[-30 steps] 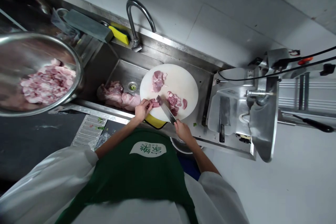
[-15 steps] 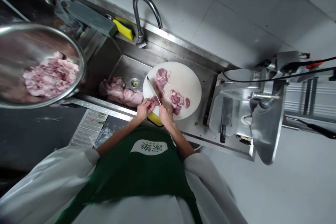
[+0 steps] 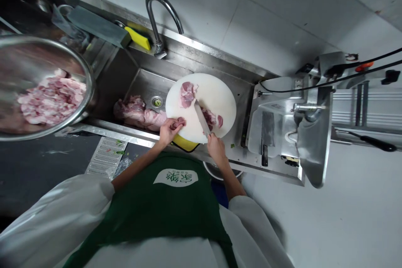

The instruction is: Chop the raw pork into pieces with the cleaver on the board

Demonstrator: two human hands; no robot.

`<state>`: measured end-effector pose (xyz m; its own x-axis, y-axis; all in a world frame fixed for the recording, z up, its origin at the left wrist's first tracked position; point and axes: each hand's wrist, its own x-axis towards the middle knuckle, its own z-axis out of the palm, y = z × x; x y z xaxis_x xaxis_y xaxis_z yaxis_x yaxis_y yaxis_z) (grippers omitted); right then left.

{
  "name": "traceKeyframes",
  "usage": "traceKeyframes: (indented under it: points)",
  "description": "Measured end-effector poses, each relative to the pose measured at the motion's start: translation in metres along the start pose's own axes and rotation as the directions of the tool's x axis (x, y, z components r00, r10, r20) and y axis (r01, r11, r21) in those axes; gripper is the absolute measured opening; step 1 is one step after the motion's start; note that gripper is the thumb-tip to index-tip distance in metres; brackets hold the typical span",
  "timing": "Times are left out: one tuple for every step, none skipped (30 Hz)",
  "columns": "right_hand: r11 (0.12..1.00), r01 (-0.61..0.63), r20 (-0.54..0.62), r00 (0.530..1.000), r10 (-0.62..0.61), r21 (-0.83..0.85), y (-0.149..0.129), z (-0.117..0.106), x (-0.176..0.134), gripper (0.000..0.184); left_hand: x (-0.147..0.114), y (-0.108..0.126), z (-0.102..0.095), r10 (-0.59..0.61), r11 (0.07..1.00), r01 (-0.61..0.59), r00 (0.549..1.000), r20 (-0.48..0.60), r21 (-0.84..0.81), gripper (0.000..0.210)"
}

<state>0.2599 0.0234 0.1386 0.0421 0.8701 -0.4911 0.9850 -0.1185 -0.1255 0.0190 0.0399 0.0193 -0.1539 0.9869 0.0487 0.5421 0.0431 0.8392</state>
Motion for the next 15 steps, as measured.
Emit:
traceKeyframes:
  points:
    - [1.0,0.019,-0.02,1.0,-0.018,0.003,-0.01,-0.005,-0.004,0.037,-0.003,-0.002,-0.004,-0.026,0.998,0.022,0.997,-0.067,-0.051,0.02]
    - [0.999,0.041,-0.05,0.998,-0.04,0.011,-0.021,-0.009,-0.008,0.039,-0.007,-0.003,-0.007,-0.068,0.995,0.056,0.988,-0.139,-0.089,0.022]
    - [0.997,0.067,-0.086,0.994,-0.064,0.024,-0.034,-0.011,-0.01,0.041,-0.011,-0.005,-0.01,-0.116,0.989,0.094,0.971,-0.208,-0.113,0.023]
    - [0.995,0.092,-0.12,0.989,-0.087,0.04,-0.048,-0.011,-0.01,0.044,-0.014,-0.006,-0.012,-0.154,0.984,0.125,0.954,-0.258,-0.125,0.023]
    - [0.992,0.116,-0.141,0.984,-0.107,0.053,-0.061,-0.009,-0.009,0.046,-0.017,-0.007,-0.013,-0.173,0.982,0.141,0.943,-0.286,-0.127,0.023]
    - [0.989,0.133,-0.137,0.983,-0.124,0.061,-0.074,-0.005,-0.006,0.047,-0.019,-0.008,-0.012,-0.167,0.983,0.137,0.944,-0.286,-0.121,0.023]
    - [0.988,0.144,-0.101,0.985,-0.138,0.062,-0.085,0.001,-0.001,0.046,-0.02,-0.008,-0.01,-0.141,0.987,0.116,0.956,-0.257,-0.109,0.023]
    - [0.987,0.152,-0.046,0.988,-0.15,0.059,-0.094,0.007,0.005,0.045,-0.019,-0.009,-0.008,-0.106,0.991,0.087,0.973,-0.205,-0.098,0.022]
    - [0.986,0.157,0.011,0.987,-0.158,0.053,-0.1,0.015,0.011,0.043,-0.019,-0.009,-0.004,-0.07,0.994,0.058,0.988,-0.138,-0.09,0.022]
    - [0.985,0.163,0.059,0.984,-0.166,0.049,-0.104,0.021,0.018,0.041,-0.017,-0.01,-0.001,-0.039,0.996,0.032,0.997,-0.073,-0.087,0.02]
    - [0.984,0.171,0.089,0.981,-0.175,0.048,-0.105,0.027,0.023,0.04,-0.016,-0.01,0.002,-0.016,0.996,0.014,1.0,-0.025,-0.086,0.019]
    - [0.982,0.18,0.097,0.978,-0.184,0.051,-0.103,0.031,0.027,0.039,-0.014,-0.011,0.004,-0.004,0.996,0.004,1.0,0.003,-0.084,0.019]
    - [0.98,0.19,0.09,0.977,-0.194,0.055,-0.1,0.033,0.03,0.039,-0.013,-0.012,0.005,-0.002,0.997,0.003,1.0,0.007,-0.077,0.02]
    - [0.979,0.197,0.083,0.976,-0.201,0.057,-0.094,0.034,0.031,0.039,-0.012,-0.013,0.005,-0.007,0.998,0.007,1.0,-0.001,-0.067,0.02]
    - [0.978,0.2,0.087,0.975,-0.205,0.057,-0.086,0.034,0.031,0.038,-0.012,-0.014,0.005,-0.013,0.998,0.013,1.0,-0.009,-0.055,0.02]
